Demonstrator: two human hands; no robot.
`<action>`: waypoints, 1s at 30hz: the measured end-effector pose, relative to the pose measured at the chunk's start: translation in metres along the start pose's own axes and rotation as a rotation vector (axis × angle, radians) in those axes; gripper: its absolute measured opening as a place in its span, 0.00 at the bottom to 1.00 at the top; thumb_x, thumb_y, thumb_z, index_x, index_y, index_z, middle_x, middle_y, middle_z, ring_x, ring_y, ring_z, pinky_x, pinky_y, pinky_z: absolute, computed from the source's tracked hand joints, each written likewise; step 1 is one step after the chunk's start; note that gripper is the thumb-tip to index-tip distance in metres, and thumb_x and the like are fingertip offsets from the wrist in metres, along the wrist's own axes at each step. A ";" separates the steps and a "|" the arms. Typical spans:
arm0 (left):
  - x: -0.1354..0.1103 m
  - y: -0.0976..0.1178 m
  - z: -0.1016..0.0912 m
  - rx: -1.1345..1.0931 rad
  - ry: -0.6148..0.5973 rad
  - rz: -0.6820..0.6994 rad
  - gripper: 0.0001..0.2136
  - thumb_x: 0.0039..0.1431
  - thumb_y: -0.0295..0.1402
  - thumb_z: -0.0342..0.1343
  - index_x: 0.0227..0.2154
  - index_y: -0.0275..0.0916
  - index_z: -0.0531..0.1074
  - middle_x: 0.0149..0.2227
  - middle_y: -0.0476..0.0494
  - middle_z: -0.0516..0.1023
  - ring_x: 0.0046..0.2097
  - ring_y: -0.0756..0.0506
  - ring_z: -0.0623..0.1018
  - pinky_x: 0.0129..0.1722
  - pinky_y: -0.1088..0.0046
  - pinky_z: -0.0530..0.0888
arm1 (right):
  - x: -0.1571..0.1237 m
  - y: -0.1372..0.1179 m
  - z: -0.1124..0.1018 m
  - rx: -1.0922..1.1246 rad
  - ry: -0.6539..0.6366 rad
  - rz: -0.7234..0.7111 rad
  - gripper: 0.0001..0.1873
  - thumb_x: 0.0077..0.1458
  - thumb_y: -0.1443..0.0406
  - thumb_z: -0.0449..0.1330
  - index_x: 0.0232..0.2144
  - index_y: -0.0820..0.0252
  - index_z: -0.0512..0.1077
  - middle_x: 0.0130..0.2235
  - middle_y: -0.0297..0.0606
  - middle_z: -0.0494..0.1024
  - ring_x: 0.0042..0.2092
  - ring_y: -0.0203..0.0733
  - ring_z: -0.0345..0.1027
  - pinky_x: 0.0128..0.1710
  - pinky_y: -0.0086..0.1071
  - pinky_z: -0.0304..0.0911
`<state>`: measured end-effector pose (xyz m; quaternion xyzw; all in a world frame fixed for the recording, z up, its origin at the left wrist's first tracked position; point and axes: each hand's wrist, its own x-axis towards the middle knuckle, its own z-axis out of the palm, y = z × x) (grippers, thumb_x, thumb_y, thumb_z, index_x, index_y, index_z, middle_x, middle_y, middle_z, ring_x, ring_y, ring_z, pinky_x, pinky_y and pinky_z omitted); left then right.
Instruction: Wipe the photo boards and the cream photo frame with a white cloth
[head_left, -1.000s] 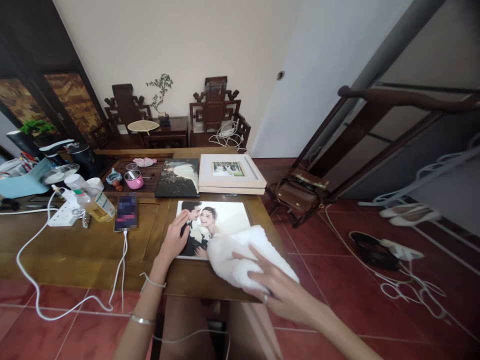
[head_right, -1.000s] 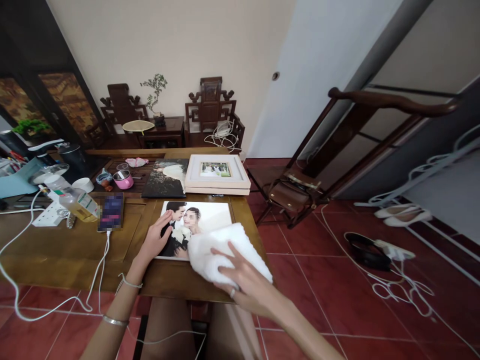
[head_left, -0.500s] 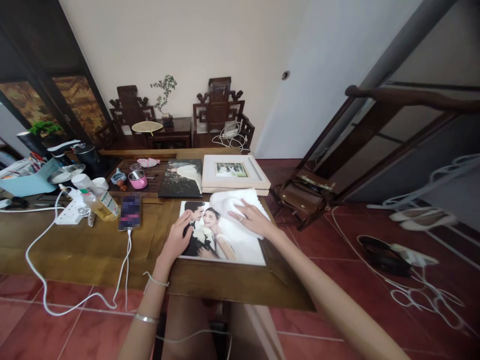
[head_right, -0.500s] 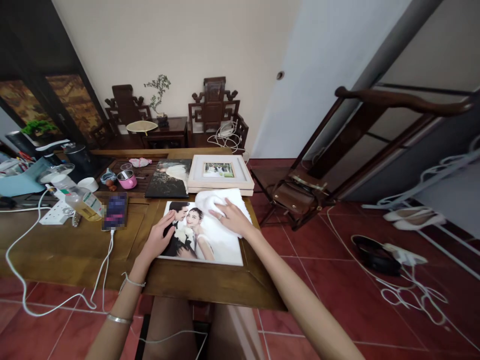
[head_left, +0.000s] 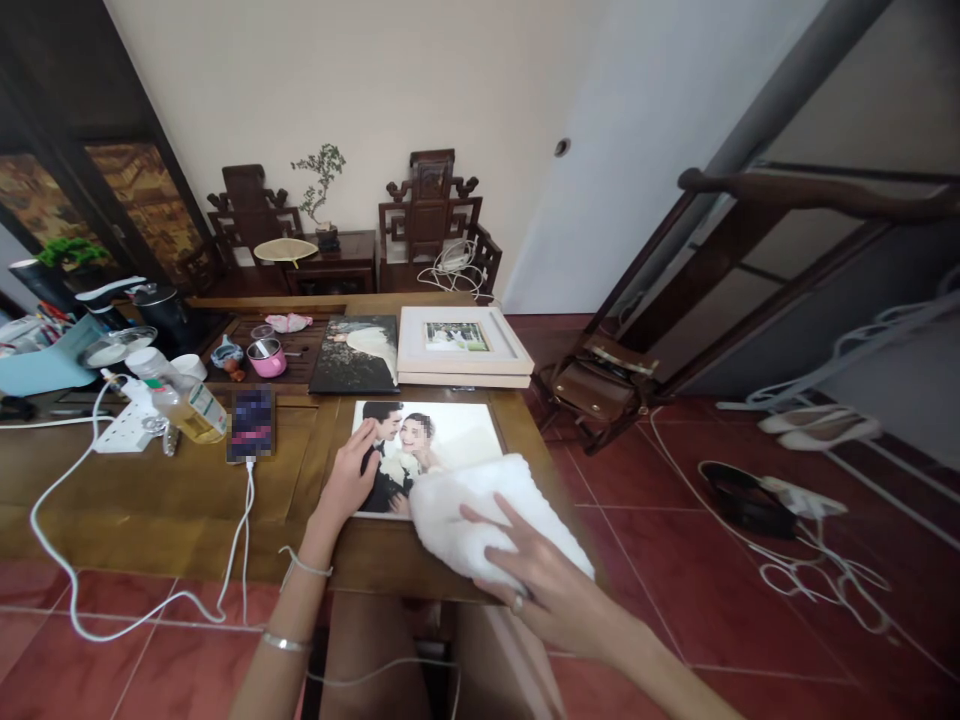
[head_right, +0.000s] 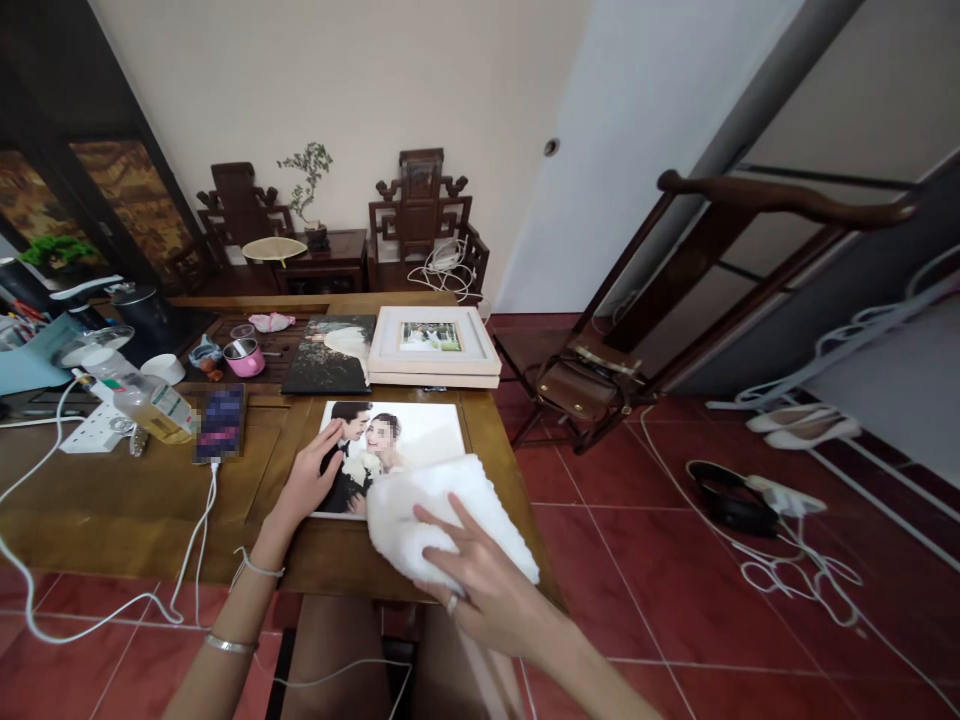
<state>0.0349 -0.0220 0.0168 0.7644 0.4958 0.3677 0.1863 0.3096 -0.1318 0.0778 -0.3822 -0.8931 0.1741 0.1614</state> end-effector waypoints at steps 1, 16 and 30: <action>0.000 0.000 0.000 -0.002 0.004 0.002 0.20 0.63 0.32 0.46 0.58 0.40 0.63 0.63 0.39 0.61 0.65 0.43 0.59 0.64 0.59 0.58 | 0.000 -0.001 0.000 0.011 -0.014 0.000 0.13 0.60 0.64 0.51 0.28 0.58 0.73 0.54 0.45 0.72 0.62 0.52 0.55 0.63 0.50 0.47; 0.002 -0.010 0.002 0.002 0.006 -0.004 0.19 0.63 0.30 0.43 0.56 0.39 0.65 0.61 0.41 0.65 0.64 0.44 0.61 0.64 0.60 0.58 | 0.119 0.093 -0.013 -0.132 0.150 0.134 0.18 0.64 0.60 0.46 0.41 0.63 0.73 0.49 0.48 0.76 0.50 0.53 0.69 0.60 0.50 0.48; -0.001 -0.008 0.006 0.012 0.003 -0.020 0.20 0.65 0.30 0.41 0.58 0.39 0.62 0.62 0.39 0.62 0.65 0.43 0.59 0.64 0.57 0.57 | 0.015 0.002 0.005 -0.046 0.020 -0.050 0.12 0.60 0.63 0.51 0.30 0.59 0.73 0.54 0.49 0.71 0.61 0.54 0.56 0.62 0.51 0.47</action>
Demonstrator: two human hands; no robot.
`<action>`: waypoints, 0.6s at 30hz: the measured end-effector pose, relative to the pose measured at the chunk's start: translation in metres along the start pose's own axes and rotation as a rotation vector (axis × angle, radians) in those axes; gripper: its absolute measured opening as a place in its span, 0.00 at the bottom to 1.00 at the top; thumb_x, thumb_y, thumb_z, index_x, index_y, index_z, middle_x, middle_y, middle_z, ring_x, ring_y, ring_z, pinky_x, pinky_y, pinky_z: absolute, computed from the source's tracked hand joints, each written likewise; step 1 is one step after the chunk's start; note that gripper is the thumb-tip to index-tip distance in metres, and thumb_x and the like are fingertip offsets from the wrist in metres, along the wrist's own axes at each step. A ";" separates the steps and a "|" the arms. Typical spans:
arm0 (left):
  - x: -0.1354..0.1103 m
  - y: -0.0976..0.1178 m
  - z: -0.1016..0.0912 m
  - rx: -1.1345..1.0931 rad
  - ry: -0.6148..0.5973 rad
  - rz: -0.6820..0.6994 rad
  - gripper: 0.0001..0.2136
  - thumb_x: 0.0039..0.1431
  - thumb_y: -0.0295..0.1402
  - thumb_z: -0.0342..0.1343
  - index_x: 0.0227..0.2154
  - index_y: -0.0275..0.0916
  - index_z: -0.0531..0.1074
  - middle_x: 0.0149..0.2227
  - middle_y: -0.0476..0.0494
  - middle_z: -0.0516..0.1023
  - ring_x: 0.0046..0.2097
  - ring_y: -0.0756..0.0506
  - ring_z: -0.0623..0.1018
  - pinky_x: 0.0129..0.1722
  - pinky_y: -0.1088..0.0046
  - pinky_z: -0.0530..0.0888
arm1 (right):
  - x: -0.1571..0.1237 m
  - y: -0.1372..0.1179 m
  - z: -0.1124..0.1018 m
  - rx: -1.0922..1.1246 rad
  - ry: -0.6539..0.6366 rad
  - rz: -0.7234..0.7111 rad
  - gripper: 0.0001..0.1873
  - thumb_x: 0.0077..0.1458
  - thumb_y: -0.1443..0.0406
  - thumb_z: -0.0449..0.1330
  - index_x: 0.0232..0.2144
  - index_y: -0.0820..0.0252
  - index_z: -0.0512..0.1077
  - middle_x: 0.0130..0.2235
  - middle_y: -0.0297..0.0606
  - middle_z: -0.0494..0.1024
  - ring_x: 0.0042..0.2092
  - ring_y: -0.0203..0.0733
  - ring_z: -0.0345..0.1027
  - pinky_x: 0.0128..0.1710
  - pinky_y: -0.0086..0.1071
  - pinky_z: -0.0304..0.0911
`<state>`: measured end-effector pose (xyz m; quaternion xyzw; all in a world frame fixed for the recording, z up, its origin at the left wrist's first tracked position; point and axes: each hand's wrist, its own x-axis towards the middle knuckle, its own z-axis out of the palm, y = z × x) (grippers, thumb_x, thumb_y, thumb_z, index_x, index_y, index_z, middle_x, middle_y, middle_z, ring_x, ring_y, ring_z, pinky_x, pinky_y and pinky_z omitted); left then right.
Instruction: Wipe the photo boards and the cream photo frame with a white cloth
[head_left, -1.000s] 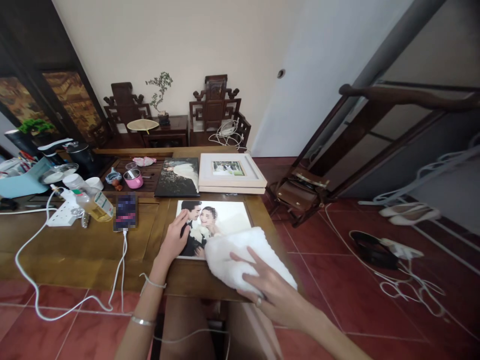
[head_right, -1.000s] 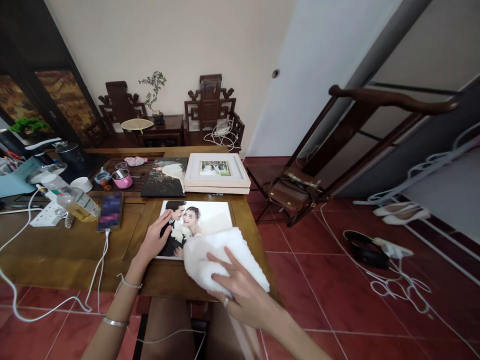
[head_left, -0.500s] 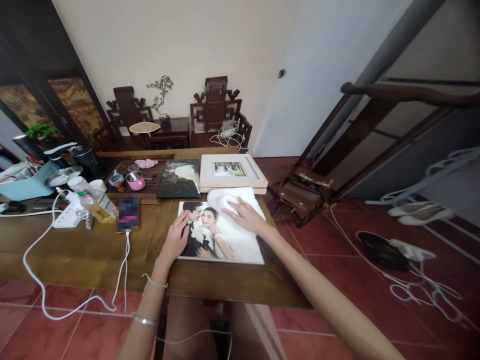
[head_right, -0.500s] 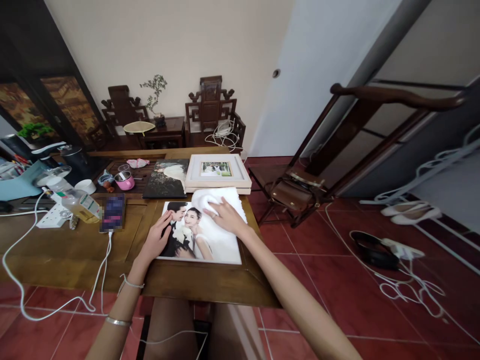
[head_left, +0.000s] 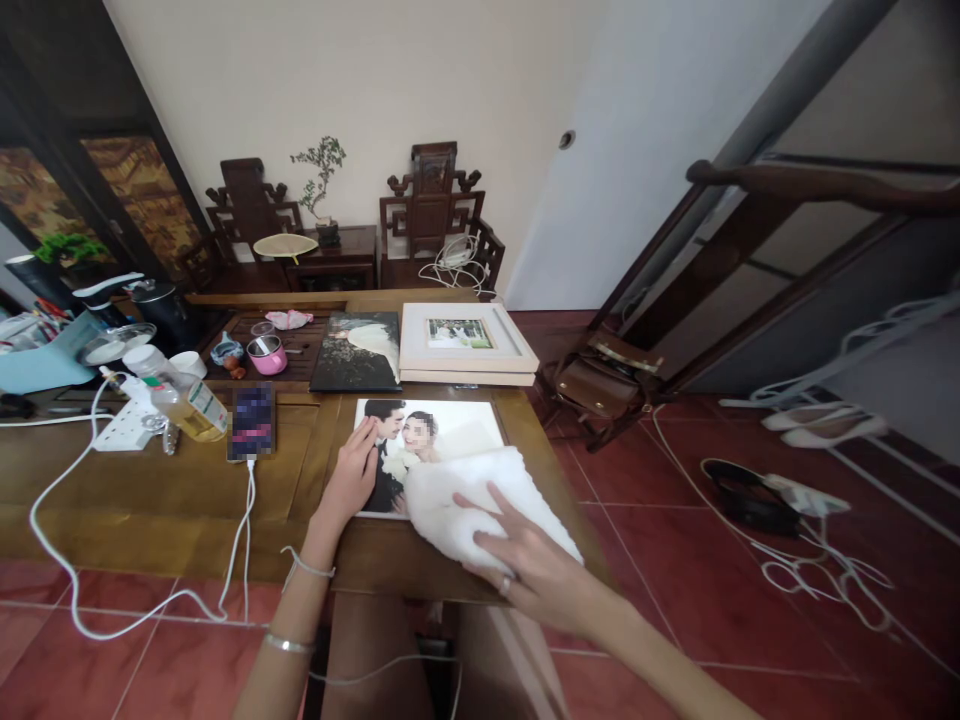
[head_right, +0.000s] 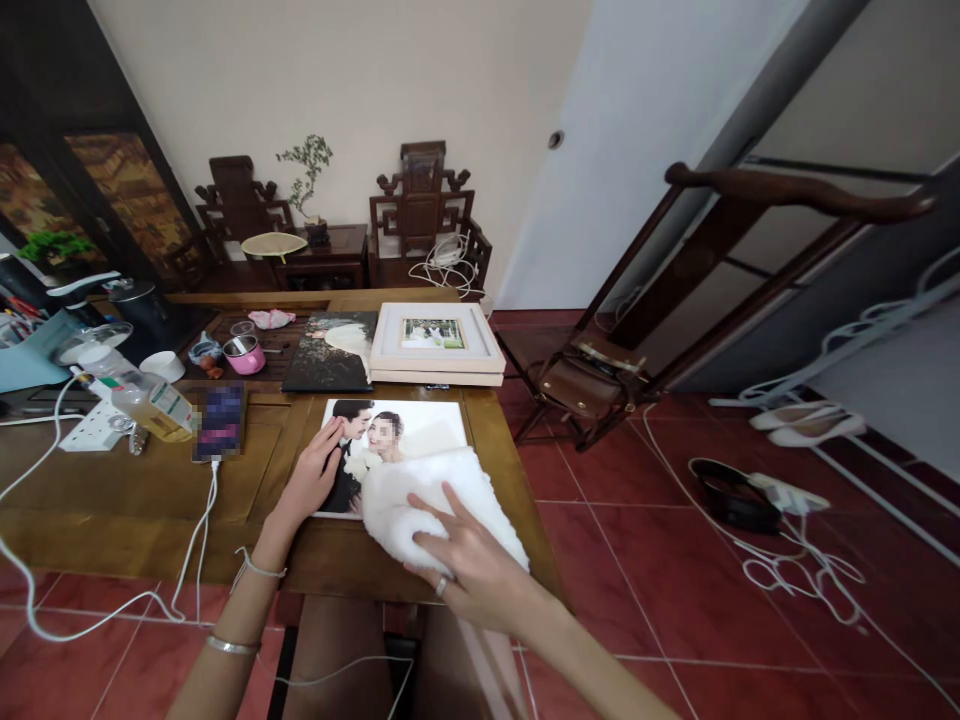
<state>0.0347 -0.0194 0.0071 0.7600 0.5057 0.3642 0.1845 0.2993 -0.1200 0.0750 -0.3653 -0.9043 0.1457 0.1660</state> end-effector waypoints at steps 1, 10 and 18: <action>0.000 0.000 0.000 0.001 0.001 0.004 0.20 0.64 0.30 0.41 0.59 0.39 0.62 0.62 0.38 0.62 0.65 0.43 0.59 0.64 0.56 0.57 | 0.007 0.006 -0.002 -0.002 -0.016 0.026 0.12 0.61 0.62 0.51 0.32 0.58 0.73 0.53 0.47 0.72 0.60 0.54 0.58 0.62 0.50 0.48; -0.001 0.000 -0.001 -0.018 -0.002 0.022 0.20 0.64 0.29 0.42 0.58 0.39 0.62 0.62 0.38 0.62 0.65 0.44 0.59 0.64 0.56 0.57 | 0.103 0.088 -0.005 -0.112 0.087 0.119 0.17 0.64 0.62 0.45 0.41 0.60 0.72 0.42 0.43 0.78 0.47 0.52 0.70 0.58 0.49 0.50; 0.000 0.002 -0.001 -0.008 0.001 -0.007 0.20 0.64 0.29 0.42 0.58 0.37 0.62 0.62 0.38 0.62 0.65 0.44 0.59 0.64 0.57 0.57 | 0.051 0.038 0.011 -0.047 0.055 0.006 0.13 0.59 0.68 0.50 0.41 0.60 0.73 0.50 0.48 0.74 0.64 0.53 0.48 0.62 0.60 0.38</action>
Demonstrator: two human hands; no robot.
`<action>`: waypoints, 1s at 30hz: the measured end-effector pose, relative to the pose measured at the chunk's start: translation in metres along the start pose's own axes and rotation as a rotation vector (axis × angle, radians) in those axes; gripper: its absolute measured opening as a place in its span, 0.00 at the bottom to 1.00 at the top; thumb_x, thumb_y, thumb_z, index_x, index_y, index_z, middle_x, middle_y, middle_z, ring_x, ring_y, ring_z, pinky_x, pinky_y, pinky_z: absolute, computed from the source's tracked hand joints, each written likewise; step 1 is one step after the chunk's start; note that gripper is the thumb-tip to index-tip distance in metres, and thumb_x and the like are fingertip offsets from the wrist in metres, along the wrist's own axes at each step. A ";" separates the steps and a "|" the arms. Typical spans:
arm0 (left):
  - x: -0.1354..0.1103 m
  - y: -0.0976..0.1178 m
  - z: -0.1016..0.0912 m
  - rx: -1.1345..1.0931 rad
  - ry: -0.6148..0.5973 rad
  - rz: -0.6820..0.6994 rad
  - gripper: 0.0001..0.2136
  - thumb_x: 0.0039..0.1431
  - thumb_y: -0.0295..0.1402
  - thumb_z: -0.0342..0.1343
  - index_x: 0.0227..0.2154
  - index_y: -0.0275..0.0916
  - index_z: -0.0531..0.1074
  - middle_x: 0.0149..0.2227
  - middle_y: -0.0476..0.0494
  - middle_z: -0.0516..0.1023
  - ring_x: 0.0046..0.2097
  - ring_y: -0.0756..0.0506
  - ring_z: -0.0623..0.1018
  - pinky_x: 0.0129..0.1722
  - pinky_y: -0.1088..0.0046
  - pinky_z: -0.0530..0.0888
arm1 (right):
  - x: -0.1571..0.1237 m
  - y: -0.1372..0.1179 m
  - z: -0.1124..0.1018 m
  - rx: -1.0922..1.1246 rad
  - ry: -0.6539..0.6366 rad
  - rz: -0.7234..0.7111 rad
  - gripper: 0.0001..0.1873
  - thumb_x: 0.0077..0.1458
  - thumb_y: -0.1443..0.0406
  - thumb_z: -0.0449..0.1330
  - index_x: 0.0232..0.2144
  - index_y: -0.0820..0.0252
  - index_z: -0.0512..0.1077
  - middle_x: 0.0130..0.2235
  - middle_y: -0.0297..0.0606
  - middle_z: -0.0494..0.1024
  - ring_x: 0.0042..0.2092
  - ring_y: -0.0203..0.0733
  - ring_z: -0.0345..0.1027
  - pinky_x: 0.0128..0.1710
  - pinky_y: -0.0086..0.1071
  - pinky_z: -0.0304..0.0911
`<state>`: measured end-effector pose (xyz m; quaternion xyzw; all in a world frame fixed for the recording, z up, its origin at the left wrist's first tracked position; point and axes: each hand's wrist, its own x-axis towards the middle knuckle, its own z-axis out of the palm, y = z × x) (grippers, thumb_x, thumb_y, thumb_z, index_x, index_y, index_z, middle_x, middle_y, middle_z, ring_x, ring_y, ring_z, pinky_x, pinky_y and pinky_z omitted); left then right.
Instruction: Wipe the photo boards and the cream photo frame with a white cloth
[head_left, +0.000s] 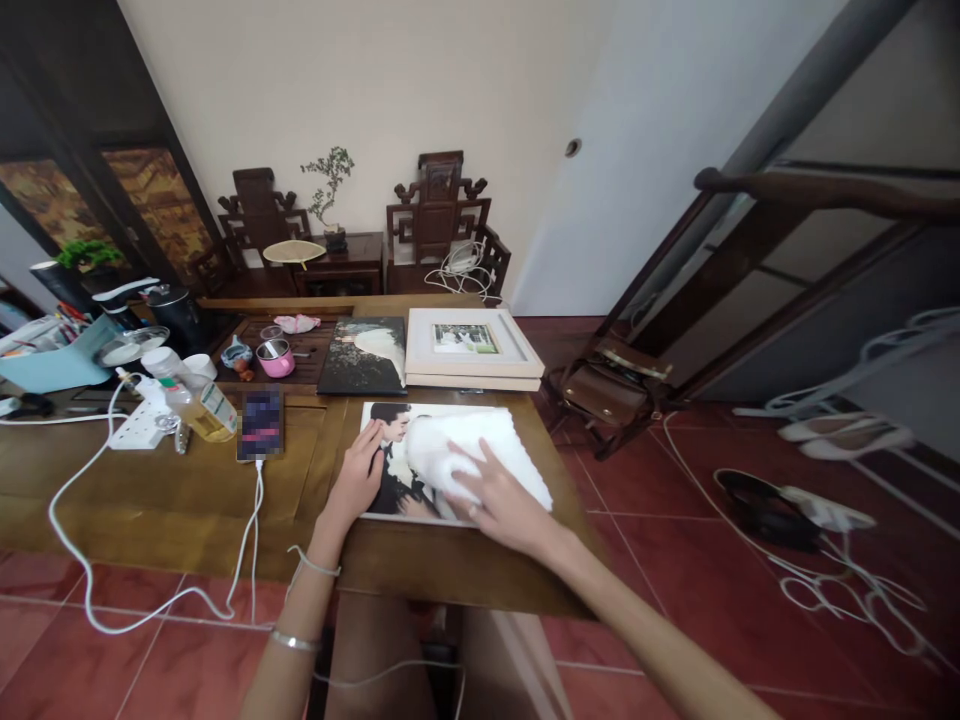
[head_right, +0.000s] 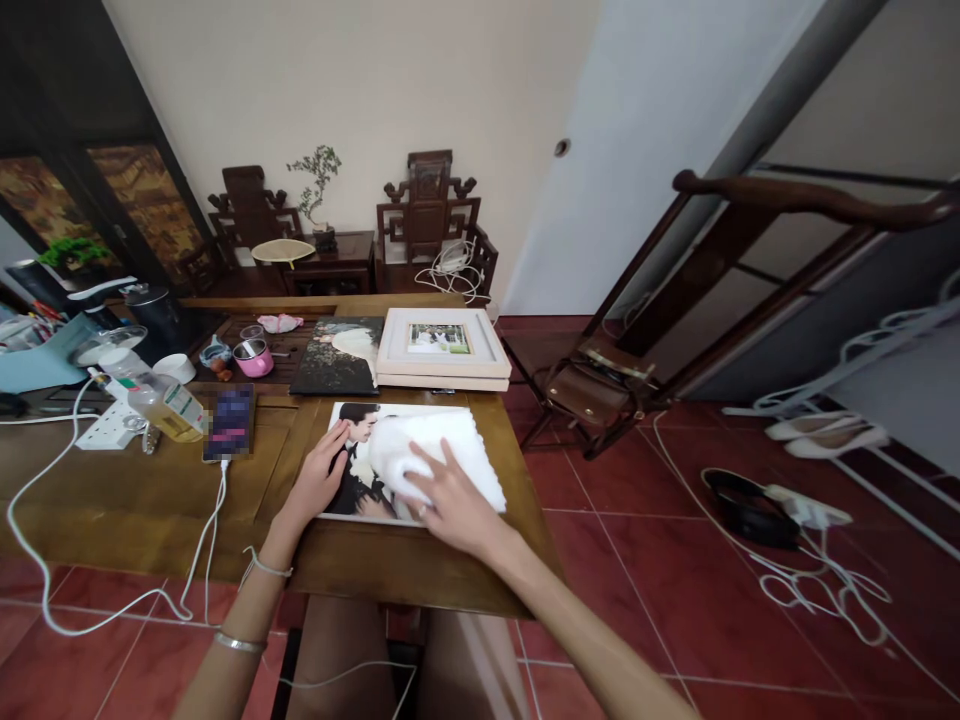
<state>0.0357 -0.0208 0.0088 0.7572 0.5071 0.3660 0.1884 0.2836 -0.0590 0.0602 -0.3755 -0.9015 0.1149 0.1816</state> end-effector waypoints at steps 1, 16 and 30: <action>0.000 0.000 0.000 -0.002 0.002 -0.001 0.20 0.64 0.29 0.42 0.58 0.38 0.62 0.62 0.37 0.62 0.65 0.43 0.59 0.64 0.56 0.57 | -0.014 -0.012 0.001 0.016 -0.007 -0.013 0.12 0.58 0.68 0.51 0.39 0.60 0.73 0.52 0.49 0.73 0.64 0.53 0.48 0.62 0.60 0.38; 0.000 -0.001 -0.001 -0.023 0.003 0.008 0.20 0.64 0.29 0.42 0.58 0.40 0.62 0.62 0.39 0.62 0.64 0.43 0.59 0.64 0.56 0.57 | 0.050 0.019 -0.003 -0.054 -0.015 0.025 0.15 0.62 0.63 0.47 0.44 0.58 0.72 0.50 0.44 0.75 0.57 0.53 0.62 0.61 0.55 0.44; -0.001 -0.001 0.001 -0.031 0.028 0.013 0.20 0.63 0.29 0.43 0.58 0.41 0.62 0.62 0.40 0.62 0.64 0.44 0.60 0.64 0.56 0.57 | -0.019 -0.046 0.003 0.071 -0.037 -0.042 0.12 0.56 0.68 0.52 0.39 0.61 0.75 0.55 0.53 0.70 0.64 0.52 0.50 0.62 0.59 0.38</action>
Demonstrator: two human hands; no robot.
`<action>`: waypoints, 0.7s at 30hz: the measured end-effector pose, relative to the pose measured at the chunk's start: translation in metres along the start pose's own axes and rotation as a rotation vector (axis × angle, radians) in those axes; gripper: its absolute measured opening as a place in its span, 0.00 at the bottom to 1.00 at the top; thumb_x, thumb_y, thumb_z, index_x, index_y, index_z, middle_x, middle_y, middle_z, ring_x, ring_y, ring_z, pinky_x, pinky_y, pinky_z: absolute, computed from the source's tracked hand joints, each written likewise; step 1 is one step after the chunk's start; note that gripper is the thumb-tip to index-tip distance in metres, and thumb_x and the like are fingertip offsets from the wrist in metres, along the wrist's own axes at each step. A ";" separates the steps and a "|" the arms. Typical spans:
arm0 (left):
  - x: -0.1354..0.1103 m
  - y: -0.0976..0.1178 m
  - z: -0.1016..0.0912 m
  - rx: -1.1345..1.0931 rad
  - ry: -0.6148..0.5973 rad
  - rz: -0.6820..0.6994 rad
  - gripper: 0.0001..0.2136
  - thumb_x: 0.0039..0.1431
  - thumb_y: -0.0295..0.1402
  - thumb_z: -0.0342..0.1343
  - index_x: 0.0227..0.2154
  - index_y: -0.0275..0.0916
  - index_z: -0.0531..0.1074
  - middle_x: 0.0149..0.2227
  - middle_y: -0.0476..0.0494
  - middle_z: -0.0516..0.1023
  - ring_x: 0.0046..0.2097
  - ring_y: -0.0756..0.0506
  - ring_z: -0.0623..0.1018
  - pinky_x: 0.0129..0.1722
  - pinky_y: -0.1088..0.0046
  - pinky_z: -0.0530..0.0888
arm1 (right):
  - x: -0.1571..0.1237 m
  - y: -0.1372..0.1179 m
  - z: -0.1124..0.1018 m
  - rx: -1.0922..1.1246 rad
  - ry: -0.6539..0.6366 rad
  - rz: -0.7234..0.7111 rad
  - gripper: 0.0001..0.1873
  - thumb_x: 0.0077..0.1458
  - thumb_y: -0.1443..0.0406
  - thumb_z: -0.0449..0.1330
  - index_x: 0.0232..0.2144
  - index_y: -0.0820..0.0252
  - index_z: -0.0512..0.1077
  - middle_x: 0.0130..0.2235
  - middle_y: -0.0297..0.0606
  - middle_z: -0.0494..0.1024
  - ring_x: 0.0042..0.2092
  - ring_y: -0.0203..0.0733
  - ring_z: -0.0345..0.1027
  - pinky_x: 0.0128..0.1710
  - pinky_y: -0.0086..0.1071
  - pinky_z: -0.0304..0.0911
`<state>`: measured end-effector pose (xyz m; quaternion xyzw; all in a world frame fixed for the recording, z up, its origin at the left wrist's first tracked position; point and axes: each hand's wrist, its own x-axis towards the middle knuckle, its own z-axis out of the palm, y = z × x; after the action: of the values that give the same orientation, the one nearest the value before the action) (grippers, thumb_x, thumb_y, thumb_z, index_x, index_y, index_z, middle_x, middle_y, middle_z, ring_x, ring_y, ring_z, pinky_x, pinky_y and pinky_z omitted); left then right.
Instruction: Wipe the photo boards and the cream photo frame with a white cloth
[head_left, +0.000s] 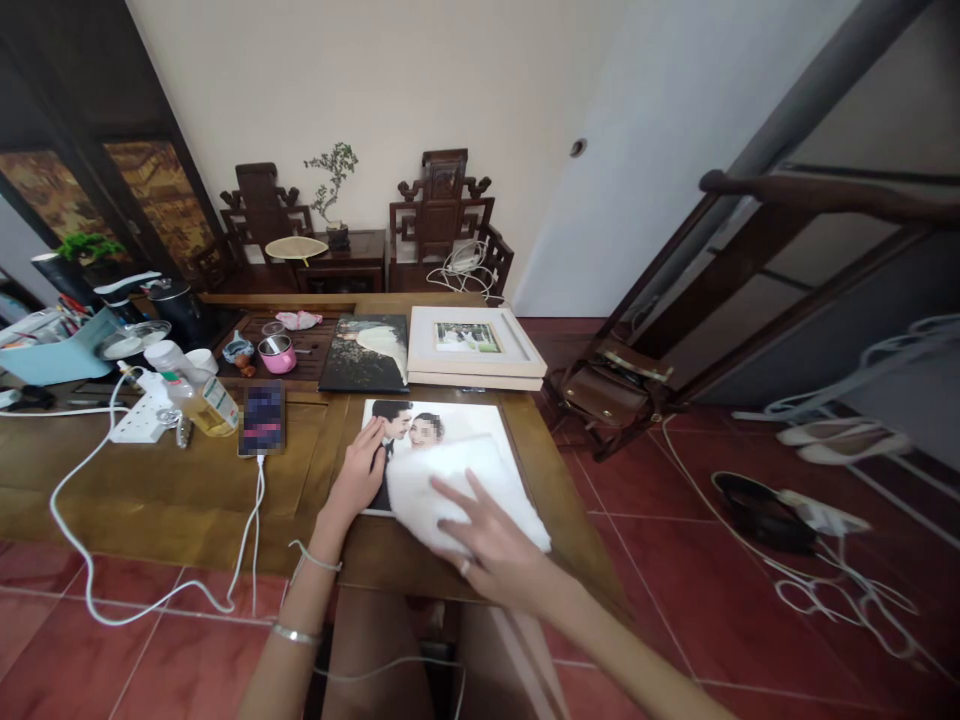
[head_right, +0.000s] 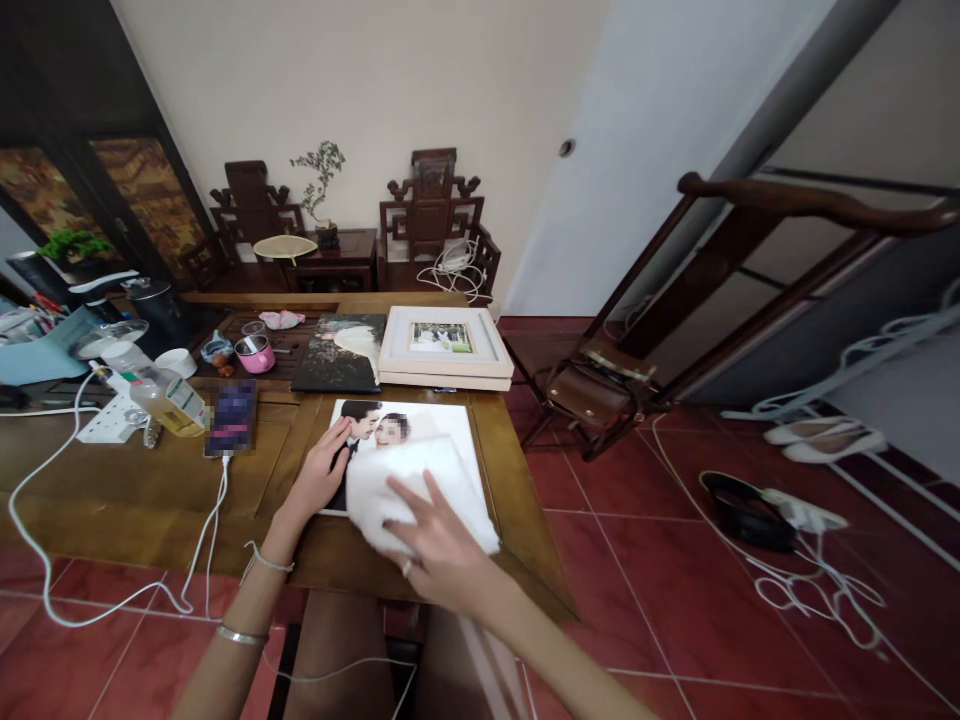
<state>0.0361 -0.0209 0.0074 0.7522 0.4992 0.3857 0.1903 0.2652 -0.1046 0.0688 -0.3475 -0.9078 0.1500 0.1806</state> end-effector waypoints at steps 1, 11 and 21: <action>0.000 0.000 0.000 0.003 -0.002 0.000 0.20 0.64 0.29 0.43 0.58 0.41 0.62 0.62 0.41 0.62 0.64 0.44 0.60 0.64 0.56 0.57 | -0.010 -0.006 0.000 0.015 0.002 -0.013 0.11 0.56 0.68 0.53 0.37 0.61 0.75 0.55 0.52 0.70 0.63 0.52 0.51 0.63 0.58 0.38; 0.001 0.001 -0.001 -0.004 -0.021 -0.019 0.20 0.64 0.30 0.43 0.58 0.40 0.63 0.62 0.39 0.63 0.64 0.43 0.60 0.64 0.56 0.57 | 0.016 0.057 -0.014 -0.088 0.066 0.207 0.16 0.62 0.65 0.46 0.43 0.58 0.72 0.53 0.47 0.72 0.57 0.53 0.62 0.62 0.57 0.43; 0.003 0.021 -0.016 -0.140 0.071 -0.059 0.22 0.67 0.37 0.37 0.60 0.36 0.60 0.63 0.41 0.60 0.65 0.45 0.58 0.65 0.62 0.55 | 0.065 0.016 0.014 -0.071 0.012 0.012 0.13 0.58 0.68 0.52 0.43 0.60 0.73 0.50 0.47 0.75 0.65 0.50 0.46 0.62 0.60 0.34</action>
<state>0.0375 -0.0283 0.0325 0.7078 0.4995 0.4402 0.2359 0.2228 -0.0505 0.0642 -0.3599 -0.9094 0.1167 0.1729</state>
